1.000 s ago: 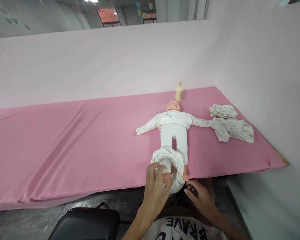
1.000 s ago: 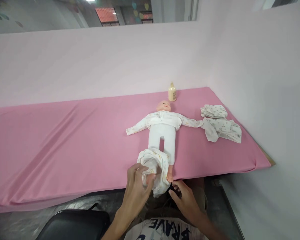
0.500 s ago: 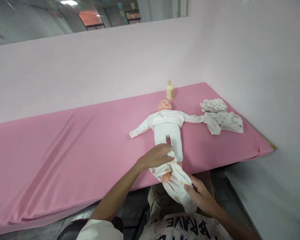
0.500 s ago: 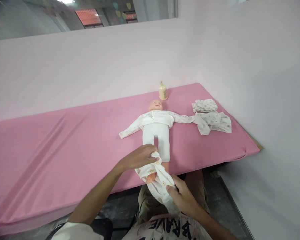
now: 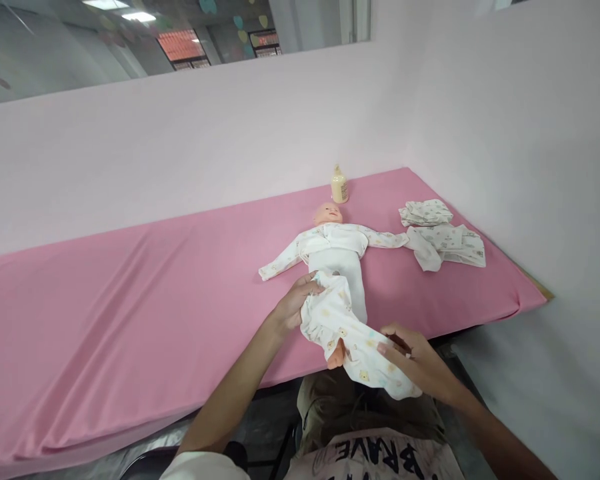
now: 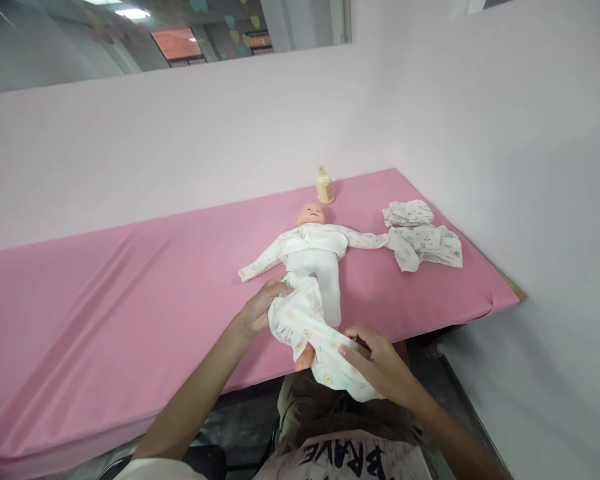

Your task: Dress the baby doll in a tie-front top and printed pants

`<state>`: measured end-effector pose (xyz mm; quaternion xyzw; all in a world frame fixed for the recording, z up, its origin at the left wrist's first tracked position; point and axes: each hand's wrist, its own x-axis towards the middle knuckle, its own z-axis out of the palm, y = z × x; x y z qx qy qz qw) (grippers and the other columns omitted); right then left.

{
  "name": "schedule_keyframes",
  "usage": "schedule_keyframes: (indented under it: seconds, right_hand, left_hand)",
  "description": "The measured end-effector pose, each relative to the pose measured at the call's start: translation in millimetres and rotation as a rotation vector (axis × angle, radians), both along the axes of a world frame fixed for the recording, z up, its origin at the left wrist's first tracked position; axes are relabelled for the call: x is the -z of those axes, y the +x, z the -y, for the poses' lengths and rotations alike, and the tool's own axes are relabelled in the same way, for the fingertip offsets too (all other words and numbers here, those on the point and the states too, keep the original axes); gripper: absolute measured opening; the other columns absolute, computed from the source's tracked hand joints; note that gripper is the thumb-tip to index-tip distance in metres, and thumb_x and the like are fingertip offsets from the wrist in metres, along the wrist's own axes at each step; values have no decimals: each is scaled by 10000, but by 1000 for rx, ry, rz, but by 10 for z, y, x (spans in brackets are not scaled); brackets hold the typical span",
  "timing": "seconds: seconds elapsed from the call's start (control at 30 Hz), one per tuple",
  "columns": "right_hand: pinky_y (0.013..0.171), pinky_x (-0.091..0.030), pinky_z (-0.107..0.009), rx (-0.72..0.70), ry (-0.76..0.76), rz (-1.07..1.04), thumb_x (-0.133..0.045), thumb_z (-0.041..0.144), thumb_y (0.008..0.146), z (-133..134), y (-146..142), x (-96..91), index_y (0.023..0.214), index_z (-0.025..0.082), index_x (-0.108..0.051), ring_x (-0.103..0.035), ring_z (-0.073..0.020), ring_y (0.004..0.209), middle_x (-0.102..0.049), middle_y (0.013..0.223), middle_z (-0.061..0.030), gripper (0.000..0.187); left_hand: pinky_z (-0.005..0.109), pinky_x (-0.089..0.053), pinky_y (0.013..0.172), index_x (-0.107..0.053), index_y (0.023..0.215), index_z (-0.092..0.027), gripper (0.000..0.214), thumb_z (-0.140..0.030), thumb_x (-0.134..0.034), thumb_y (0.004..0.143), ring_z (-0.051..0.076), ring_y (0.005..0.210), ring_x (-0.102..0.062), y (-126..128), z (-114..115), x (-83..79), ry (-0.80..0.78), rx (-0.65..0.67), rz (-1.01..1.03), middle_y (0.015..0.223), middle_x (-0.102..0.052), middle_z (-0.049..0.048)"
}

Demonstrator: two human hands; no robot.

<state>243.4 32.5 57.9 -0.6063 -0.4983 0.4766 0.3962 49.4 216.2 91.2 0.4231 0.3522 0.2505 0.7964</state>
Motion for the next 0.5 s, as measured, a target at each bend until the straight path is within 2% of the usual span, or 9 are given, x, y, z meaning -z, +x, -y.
schedule_keyframes:
  seconds: [0.1, 0.17, 0.23, 0.3, 0.37, 0.43, 0.5]
  right_hand:
    - [559, -391, -271, -59, -61, -100, -495, 499, 896, -223, 115, -76, 1167, 239, -613, -485, -138, 624, -575, 777, -7, 393]
    - [549, -405, -285, -104, -56, -132, -512, 483, 887, -433, 142, -111, 1335, 248, -514, -476, -130, 564, -594, 759, -3, 506]
    - [574, -427, -296, -180, -25, -163, -572, 444, 856, -659, 119, -128, 1424, 252, -417, -496, -133, 573, -619, 798, -6, 619]
    - [616, -441, -296, -252, 19, -188, -619, 396, 824, -869, 63, -124, 1341, 255, -507, -527, -143, 641, -626, 848, -9, 548]
    - [627, -427, -285, -295, 69, -167, -614, 355, 819, -1043, -1, -110, 1075, 235, -651, -522, -145, 669, -605, 814, 1, 285]
    - [617, -402, -274, -308, 122, -134, -588, 320, 822, -1172, -54, -106, 852, 214, -661, -508, -141, 665, -578, 758, 12, 133]
    - [643, -404, -273, -292, 171, -149, -574, 284, 811, -1260, -92, -134, 834, 208, -656, -530, -149, 713, -596, 791, 13, 115]
  left_hand:
    - [218, -436, 579, -603, 885, -134, 308, -118, -649, 581, 124, 643, -578, -9, -7, 20, -4, 24, -5, 760, -636, 12]
    - [215, -429, 576, -598, 850, -146, 277, -110, -644, 579, 117, 626, -563, -16, -9, 20, -2, 57, 18, 733, -617, -3]
    - [217, -434, 586, -594, 817, -152, 244, -106, -653, 585, 115, 620, -564, -24, -11, 13, -14, 104, 62, 716, -604, -9]
    - [219, -443, 592, -599, 798, -150, 202, -122, -671, 611, 117, 613, -571, -39, -19, 9, -33, 146, 104, 705, -604, -6]
    - [224, -457, 602, -616, 806, -139, 152, -182, -693, 682, 123, 616, -585, -61, -35, 16, -65, 160, 105, 705, -621, 8]
    - [242, -482, 635, -635, 836, -116, 180, -275, -687, 769, 147, 654, -619, -88, -54, 38, -123, 147, 64, 734, -657, 42]
    - [271, -502, 675, -651, 885, -91, 242, -324, -662, 820, 186, 716, -655, -113, -67, 71, -195, 134, 25, 779, -690, 83]
